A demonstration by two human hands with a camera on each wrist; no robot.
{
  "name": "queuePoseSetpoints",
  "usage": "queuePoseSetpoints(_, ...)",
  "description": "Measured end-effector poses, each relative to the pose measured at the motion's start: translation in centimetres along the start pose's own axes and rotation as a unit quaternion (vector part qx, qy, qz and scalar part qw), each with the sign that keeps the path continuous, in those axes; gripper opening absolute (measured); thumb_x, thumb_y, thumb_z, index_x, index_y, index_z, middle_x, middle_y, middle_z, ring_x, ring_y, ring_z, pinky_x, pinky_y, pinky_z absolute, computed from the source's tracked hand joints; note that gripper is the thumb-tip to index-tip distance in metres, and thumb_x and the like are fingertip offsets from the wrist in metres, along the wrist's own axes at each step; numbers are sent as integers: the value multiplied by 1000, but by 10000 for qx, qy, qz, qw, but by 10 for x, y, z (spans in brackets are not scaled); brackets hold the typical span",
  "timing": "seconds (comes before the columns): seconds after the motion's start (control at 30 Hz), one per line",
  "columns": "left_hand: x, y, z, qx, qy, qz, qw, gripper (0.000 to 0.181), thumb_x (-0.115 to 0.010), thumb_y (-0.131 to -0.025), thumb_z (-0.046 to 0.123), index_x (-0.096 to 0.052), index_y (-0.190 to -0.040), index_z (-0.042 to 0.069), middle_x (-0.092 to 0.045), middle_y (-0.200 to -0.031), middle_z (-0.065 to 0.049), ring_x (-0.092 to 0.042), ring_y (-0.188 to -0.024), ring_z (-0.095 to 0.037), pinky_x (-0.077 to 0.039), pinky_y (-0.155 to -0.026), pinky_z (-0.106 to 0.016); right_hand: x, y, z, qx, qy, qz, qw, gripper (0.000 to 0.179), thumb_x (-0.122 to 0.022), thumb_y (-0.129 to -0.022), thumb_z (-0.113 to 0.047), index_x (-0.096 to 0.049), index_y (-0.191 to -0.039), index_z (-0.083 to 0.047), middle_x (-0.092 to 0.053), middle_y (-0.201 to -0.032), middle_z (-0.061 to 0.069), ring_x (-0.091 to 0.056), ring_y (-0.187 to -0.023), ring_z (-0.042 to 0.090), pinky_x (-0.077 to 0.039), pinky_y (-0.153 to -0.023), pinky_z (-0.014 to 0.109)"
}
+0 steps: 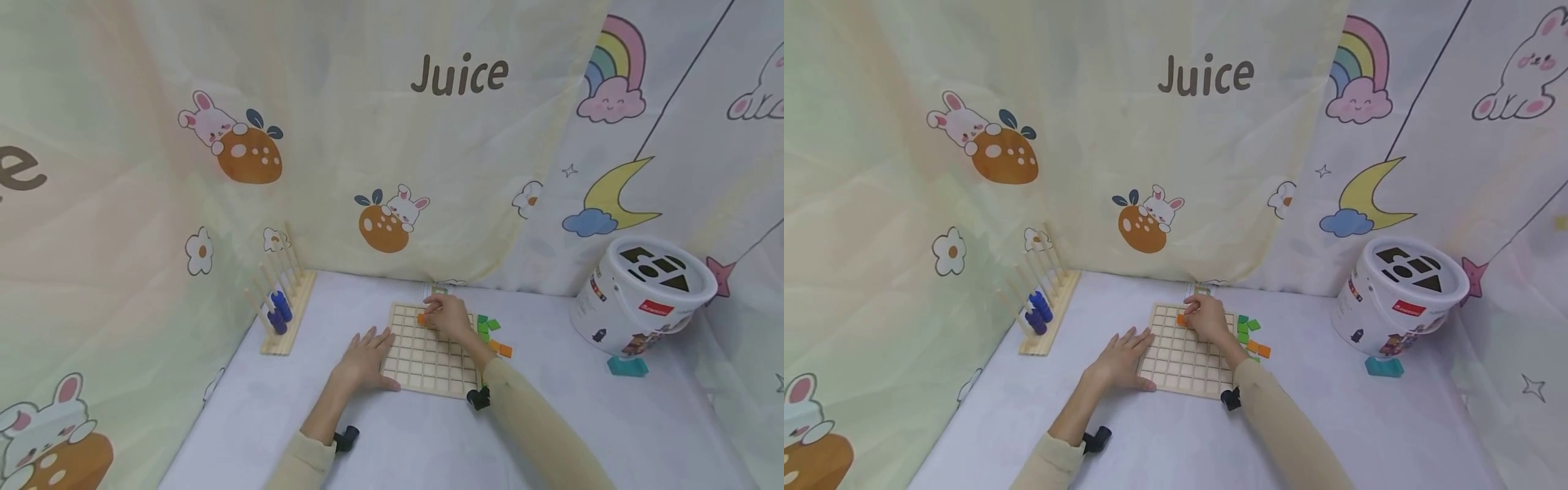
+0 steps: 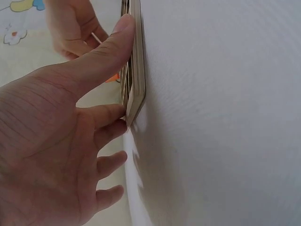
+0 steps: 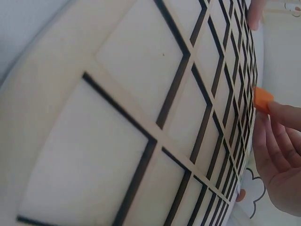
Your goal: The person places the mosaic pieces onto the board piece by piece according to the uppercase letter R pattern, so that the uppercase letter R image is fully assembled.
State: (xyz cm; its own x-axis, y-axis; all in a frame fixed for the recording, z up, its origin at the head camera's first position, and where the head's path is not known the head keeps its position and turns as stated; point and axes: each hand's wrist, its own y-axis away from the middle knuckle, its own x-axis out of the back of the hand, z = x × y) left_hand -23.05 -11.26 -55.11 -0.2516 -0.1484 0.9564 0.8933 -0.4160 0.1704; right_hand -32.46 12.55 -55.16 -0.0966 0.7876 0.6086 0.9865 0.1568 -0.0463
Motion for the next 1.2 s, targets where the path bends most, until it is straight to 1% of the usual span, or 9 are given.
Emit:
queuePoseSetpoints(0.1, 0, 0, -1, -24, -6, 36, 10000, 118, -82, -73, 69, -35, -163, 9, -30, -170, -9, -23, -157, -39, -21, -126, -62, -3, -3, 0, -79, 146, -76, 9998, 35, -81, -91, -9, -72, -125, -8, -75, -95, 1, -69, -79, 15, -59, -67, 29)
queuePoseSetpoints(0.2, 0, -1, -1, -24, 15, 55, 10000, 118, -83, -73, 69, -35, -163, 9, -29, -171, -9, -22, -158, -39, -21, -126, -62, -6, -6, 1, -5, 241, -52, 9997, 32, -81, -91, -9, -73, -122, -8, -76, -94, 1, -70, -79, 16, -60, -69, 33)
queuePoseSetpoints(0.43, -1, -4, 0, 6, 12, 67, 10000, 118, -83, -73, 68, -35, -163, 9, -29, -171, -9, -22, -158, -38, -20, -127, -61, -9, -9, 9, 196, 452, 155, 9987, 26, -82, -90, -7, -75, -116, -8, -78, -92, 0, -74, -86, 19, -60, -91, 46)
queuePoseSetpoints(0.63, -1, -2, 1, 32, 23, 26, 10000, 118, -83, -73, 68, -35, -163, 9, -29, -171, -9, -22, -158, -38, -20, -127, -60, -9, -7, 14, 200, 463, 129, 9986, 29, -83, -89, -10, -74, -117, -7, -79, -92, -1, -75, -88, 19, -58, -97, 48)
queuePoseSetpoints(0.77, -2, 0, 1, 38, 35, 38, 10000, 117, -83, -73, 68, -36, -163, 9, -30, -171, -10, -22, -158, -38, -20, -127, -60, -3, -1, 15, 232, 369, 180, 9989, 31, -83, -91, -12, -74, -119, -6, -80, -95, 0, -75, -90, 21, -60, -94, 48)
queuePoseSetpoints(0.87, -2, 1, 2, 48, 46, 25, 10000, 117, -84, -73, 68, -36, -163, 9, -30, -171, -10, -22, -158, -38, -20, -127, -60, 4, 5, 17, 305, 358, 268, 9985, 30, -81, -92, -13, -75, -120, -4, -80, -96, 3, -76, -89, 22, -63, -84, 46)
queuePoseSetpoints(0.97, -2, 2, 3, 51, 73, 52, 9999, 117, -84, -72, 67, -37, -162, 8, -30, -170, -10, -23, -158, -39, -20, -127, -60, 12, 9, 19, 381, 374, 429, 9977, 28, -80, -94, -16, -76, -119, -3, -80, -97, 5, -76, -87, 22, -64, -79, 42)
queuePoseSetpoints(1.13, 0, 1, 3, 43, -11, 89, 10000, 117, -83, -73, 68, -35, -163, 8, -29, -171, -10, -22, -158, -39, -20, -127, -60, 31, 15, 20, 415, 365, 689, 9961, 25, -75, -98, -19, -76, -116, -2, -79, -97, 8, -76, -89, 27, -64, -80, 45)
queuePoseSetpoints(1.2, 3, 1, 3, 47, -1, 108, 9999, 117, -83, -74, 67, -36, -162, 8, -30, -170, -10, -22, -158, -39, -19, -127, -60, 39, 17, 21, 330, 370, 751, 9959, 25, -74, -99, -18, -75, -117, -2, -79, -98, 8, -76, -91, 28, -64, -81, 47)
